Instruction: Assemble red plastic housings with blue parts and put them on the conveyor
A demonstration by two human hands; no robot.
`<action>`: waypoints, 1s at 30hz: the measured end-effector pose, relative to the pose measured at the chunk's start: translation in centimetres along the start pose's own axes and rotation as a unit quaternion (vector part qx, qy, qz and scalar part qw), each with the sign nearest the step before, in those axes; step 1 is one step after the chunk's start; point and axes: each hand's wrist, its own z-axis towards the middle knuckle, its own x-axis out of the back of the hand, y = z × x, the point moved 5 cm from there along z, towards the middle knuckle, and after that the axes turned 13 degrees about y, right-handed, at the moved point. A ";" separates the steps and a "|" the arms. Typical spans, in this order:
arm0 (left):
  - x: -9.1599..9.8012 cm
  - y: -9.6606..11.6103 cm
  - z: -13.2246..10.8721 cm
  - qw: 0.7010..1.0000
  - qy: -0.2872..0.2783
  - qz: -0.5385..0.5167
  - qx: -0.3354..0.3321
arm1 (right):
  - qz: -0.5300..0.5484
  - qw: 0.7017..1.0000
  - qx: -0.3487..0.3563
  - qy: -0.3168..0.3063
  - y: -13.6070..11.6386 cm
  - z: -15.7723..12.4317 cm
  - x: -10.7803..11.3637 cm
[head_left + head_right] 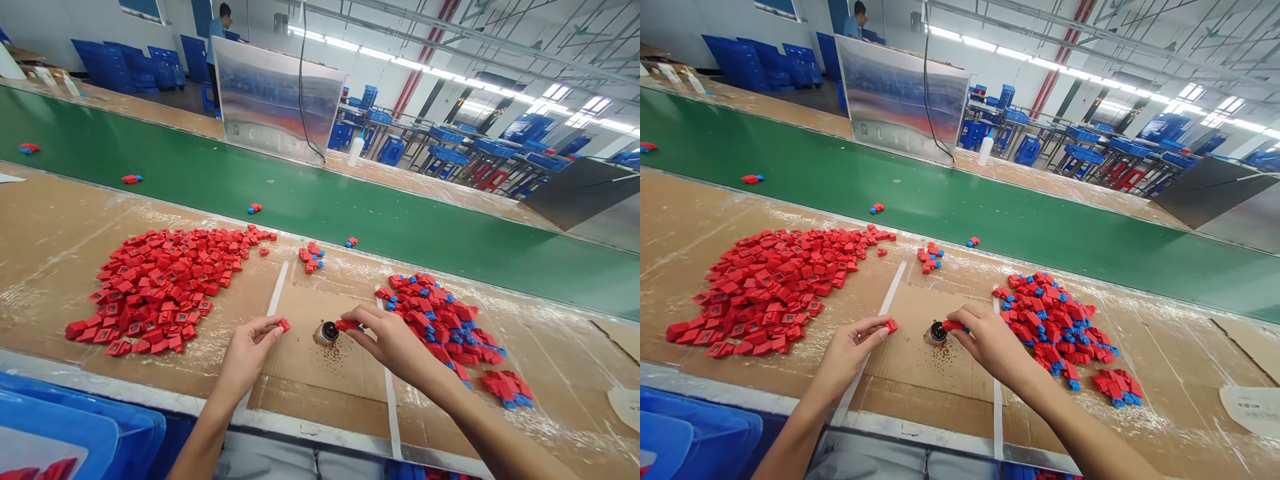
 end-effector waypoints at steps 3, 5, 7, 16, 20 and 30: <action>-0.2 0.3 0.1 0.990 0.046 0.099 -0.087 | 0.011 1.000 -0.004 0.007 0.1 0.0 0.1; -0.4 0.7 0.0 0.973 0.045 0.168 -0.155 | 0.017 1.000 -0.006 0.013 0.2 -0.1 0.1; -0.9 1.1 -0.1 0.958 0.013 0.213 -0.191 | 0.023 1.000 -0.013 0.016 0.3 -0.2 0.2; -5.9 2.3 -1.0 0.917 -0.107 0.303 -0.236 | 0.027 0.998 -0.043 0.027 1.2 -0.7 0.6; -6.2 2.0 -1.7 0.910 -0.098 0.314 -0.251 | 0.028 0.998 -0.046 0.031 1.5 -0.9 0.7; -1.9 1.9 -1.8 0.979 -0.030 0.136 -0.151 | 0.072 0.995 -0.058 0.020 1.9 -1.1 -0.1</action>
